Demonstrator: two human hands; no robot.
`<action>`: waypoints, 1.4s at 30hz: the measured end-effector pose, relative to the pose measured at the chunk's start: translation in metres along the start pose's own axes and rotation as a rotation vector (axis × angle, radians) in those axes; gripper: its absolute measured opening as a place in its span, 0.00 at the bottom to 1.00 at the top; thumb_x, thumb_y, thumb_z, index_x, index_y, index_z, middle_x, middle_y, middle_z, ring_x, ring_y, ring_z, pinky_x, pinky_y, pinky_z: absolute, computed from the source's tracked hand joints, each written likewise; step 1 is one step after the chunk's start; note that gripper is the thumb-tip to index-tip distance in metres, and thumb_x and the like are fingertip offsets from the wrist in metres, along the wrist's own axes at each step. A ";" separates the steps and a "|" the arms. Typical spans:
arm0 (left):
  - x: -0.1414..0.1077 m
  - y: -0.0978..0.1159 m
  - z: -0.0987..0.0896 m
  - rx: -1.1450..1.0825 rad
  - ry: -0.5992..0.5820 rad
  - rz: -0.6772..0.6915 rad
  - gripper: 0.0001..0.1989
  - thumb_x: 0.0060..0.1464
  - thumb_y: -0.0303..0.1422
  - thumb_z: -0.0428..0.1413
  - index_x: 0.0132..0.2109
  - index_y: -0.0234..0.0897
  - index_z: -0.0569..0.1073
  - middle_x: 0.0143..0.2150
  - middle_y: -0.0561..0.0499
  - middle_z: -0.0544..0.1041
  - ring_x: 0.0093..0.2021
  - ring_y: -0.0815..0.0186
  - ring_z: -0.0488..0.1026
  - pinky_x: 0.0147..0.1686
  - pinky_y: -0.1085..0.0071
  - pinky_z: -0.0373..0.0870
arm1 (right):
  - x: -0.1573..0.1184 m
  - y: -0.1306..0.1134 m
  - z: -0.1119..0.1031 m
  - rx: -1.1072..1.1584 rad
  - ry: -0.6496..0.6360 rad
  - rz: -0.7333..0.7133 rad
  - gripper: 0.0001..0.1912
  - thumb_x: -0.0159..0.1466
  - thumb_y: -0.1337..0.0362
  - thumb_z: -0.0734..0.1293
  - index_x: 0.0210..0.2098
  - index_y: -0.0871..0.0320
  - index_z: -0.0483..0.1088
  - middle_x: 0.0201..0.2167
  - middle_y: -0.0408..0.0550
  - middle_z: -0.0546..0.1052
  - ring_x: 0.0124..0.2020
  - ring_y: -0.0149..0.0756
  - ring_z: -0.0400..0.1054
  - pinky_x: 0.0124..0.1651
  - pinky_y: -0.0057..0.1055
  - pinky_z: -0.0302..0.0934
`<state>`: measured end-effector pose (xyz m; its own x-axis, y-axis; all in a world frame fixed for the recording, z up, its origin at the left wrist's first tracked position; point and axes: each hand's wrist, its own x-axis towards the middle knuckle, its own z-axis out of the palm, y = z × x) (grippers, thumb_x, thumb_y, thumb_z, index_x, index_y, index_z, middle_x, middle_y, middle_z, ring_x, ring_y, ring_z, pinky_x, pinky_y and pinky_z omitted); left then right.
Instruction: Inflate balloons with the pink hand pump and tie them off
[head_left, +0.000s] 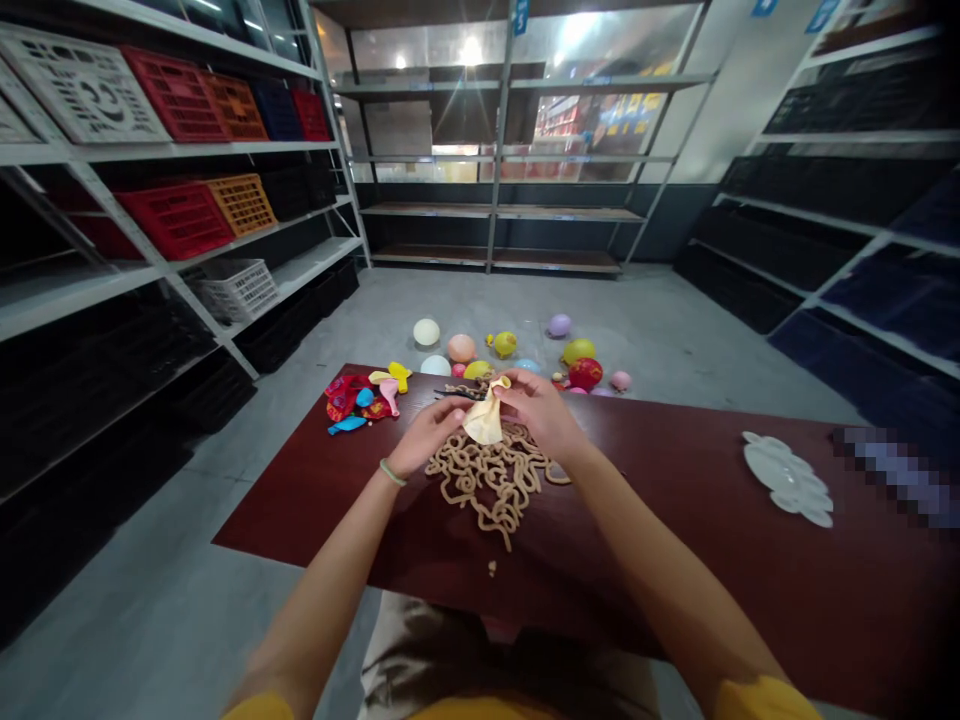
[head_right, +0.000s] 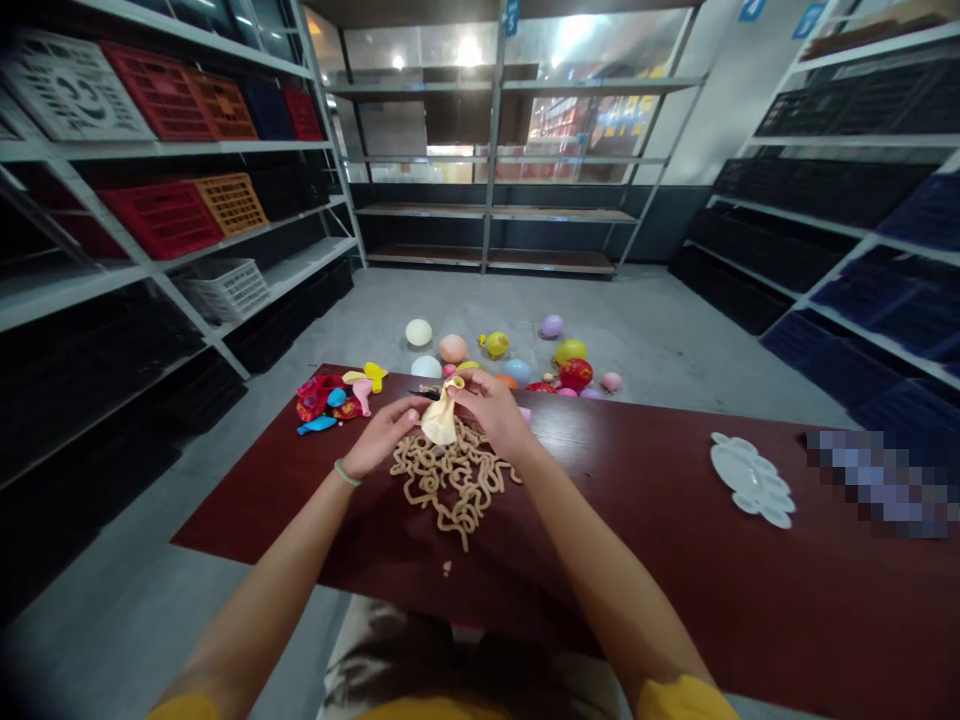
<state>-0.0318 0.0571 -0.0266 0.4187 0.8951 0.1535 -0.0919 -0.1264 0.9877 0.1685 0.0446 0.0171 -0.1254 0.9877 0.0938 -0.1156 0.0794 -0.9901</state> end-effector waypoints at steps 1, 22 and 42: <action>0.003 0.002 0.012 -0.029 -0.061 -0.027 0.20 0.54 0.45 0.61 0.48 0.36 0.77 0.46 0.43 0.79 0.44 0.58 0.77 0.42 0.65 0.75 | -0.004 -0.001 -0.007 0.046 0.033 0.024 0.15 0.57 0.54 0.71 0.40 0.53 0.69 0.37 0.44 0.77 0.37 0.36 0.75 0.41 0.36 0.72; 0.015 -0.032 0.071 -0.020 0.063 -0.167 0.17 0.55 0.46 0.59 0.38 0.35 0.77 0.36 0.46 0.80 0.36 0.62 0.77 0.36 0.68 0.74 | -0.049 0.038 -0.075 -0.045 0.272 -0.087 0.14 0.57 0.53 0.72 0.37 0.53 0.70 0.31 0.43 0.77 0.34 0.37 0.73 0.42 0.36 0.68; 0.014 -0.024 0.064 -0.487 0.167 -0.267 0.23 0.58 0.42 0.59 0.57 0.36 0.72 0.42 0.43 0.81 0.43 0.59 0.80 0.41 0.64 0.79 | -0.059 0.050 -0.049 -1.175 0.111 -0.704 0.14 0.69 0.66 0.61 0.47 0.48 0.76 0.39 0.49 0.73 0.44 0.42 0.66 0.49 0.39 0.61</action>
<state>0.0342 0.0458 -0.0465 0.3401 0.9292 -0.1447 -0.4241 0.2889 0.8583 0.2182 -0.0030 -0.0428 -0.3033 0.6928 0.6542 0.7799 0.5750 -0.2473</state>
